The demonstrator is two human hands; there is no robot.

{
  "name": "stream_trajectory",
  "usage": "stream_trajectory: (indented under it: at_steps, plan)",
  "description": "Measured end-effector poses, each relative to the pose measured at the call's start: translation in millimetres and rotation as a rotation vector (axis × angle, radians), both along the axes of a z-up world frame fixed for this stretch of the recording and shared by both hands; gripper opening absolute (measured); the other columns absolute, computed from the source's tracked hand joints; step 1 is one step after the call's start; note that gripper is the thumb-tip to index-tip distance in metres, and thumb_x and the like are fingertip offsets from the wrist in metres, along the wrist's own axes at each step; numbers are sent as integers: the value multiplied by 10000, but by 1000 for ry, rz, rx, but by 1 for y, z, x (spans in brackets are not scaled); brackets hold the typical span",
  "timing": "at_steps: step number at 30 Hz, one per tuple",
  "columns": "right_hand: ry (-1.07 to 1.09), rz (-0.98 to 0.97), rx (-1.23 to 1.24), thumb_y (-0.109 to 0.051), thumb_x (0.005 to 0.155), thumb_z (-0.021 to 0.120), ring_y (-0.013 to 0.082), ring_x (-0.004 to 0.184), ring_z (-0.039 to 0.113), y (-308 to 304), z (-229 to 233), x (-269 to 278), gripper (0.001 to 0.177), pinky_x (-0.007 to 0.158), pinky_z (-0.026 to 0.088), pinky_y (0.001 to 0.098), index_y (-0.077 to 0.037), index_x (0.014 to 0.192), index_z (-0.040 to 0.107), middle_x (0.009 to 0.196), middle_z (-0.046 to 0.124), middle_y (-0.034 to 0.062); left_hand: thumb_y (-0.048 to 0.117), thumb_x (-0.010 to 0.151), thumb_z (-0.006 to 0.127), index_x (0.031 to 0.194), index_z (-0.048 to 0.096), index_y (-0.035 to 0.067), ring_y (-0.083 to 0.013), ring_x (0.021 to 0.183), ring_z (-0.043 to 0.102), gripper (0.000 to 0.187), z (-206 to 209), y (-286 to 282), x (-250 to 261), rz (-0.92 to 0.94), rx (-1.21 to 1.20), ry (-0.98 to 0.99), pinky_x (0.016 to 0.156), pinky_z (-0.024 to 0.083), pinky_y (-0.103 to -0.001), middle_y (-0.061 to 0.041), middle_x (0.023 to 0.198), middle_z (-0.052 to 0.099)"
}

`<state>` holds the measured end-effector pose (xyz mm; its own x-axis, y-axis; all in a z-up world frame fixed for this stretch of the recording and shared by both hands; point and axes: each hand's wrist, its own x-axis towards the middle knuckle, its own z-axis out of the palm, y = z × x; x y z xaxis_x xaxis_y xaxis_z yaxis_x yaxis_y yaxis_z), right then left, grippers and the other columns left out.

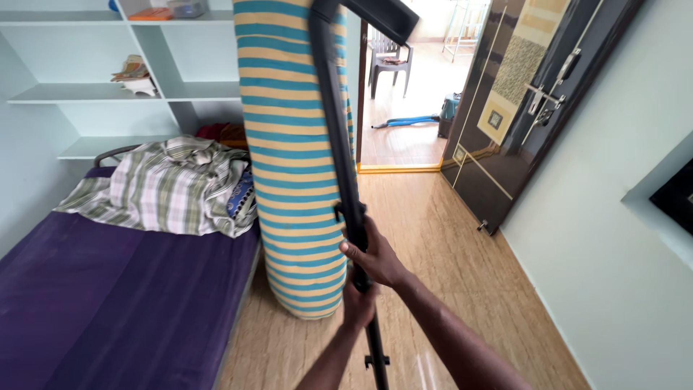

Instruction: The person connects a hose and various attachments to a vacuum cleaner, plugs the power cord into a wall outlet, and performs vacuuming on a tiled floor.

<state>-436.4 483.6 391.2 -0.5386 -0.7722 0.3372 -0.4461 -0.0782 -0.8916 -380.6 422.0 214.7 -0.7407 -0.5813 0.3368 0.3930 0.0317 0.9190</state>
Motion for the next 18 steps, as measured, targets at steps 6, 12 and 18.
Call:
stream_trajectory:
  at_steps: [6,12,18]
  plan:
    - [-299,-470,124,-346,847,841,142,673,629,67,-66,-124,506,614,566,323,-41,1212,670,779,621,49,274,908,770,1317,539,79,-182,1007,658,509,0,25,-93,-412,-447,-392,890,528,-331,-75,1052,681]
    - [-309,-449,-26,-285,768,891,50,643,574,130,-142,-214,419,550,486,236,-63,1083,727,733,655,-41,196,977,577,1320,643,70,-253,1226,687,371,41,3,-211,-366,-321,-290,1061,553,-394,-122,1259,719]
    - [-380,-444,66,-262,784,916,57,712,546,152,-180,-294,407,621,477,263,-45,1074,729,811,628,-37,436,1051,427,1420,535,124,-191,1213,669,495,103,38,-309,-498,-55,-46,1002,563,-333,-71,1273,686]
